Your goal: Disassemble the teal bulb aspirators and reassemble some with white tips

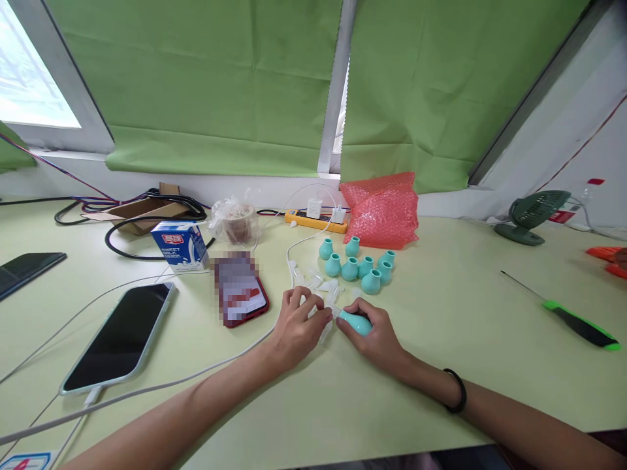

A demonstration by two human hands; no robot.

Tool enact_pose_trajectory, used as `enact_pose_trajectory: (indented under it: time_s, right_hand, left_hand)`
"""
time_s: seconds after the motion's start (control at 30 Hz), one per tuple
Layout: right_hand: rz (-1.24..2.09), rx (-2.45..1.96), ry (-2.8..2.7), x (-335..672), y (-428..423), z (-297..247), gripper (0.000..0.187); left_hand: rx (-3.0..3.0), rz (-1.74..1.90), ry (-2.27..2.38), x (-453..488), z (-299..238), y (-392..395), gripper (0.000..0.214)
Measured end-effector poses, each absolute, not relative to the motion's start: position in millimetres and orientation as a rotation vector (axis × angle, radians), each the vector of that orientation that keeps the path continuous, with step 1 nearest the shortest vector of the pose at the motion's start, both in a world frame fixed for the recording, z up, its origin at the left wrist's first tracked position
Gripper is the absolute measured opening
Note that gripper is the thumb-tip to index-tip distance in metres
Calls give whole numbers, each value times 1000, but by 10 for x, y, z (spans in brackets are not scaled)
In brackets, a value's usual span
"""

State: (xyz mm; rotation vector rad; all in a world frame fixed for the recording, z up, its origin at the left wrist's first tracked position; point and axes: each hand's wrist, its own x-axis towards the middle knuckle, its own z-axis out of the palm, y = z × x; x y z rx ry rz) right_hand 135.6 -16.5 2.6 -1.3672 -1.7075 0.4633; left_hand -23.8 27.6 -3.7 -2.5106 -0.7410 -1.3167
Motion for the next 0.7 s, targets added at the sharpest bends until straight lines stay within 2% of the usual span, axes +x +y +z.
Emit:
enact_pose_trajectory:
  time_s: [0.27,0.57,0.7]
  right_hand:
    - [510,-1367,-1685,1351,-163,23,18]
    - [834,-1329,-1214,1454,-28,52,30]
    - [755,-1286,-1336,1439,-63,45,26]
  left_hand:
    - [-2376,-983,-637,-255,-20,230,11]
    - [-2406,-1432,-952,-256,31,306,5]
    - [-2420,-1352,-1089,-286,-50,403,10]
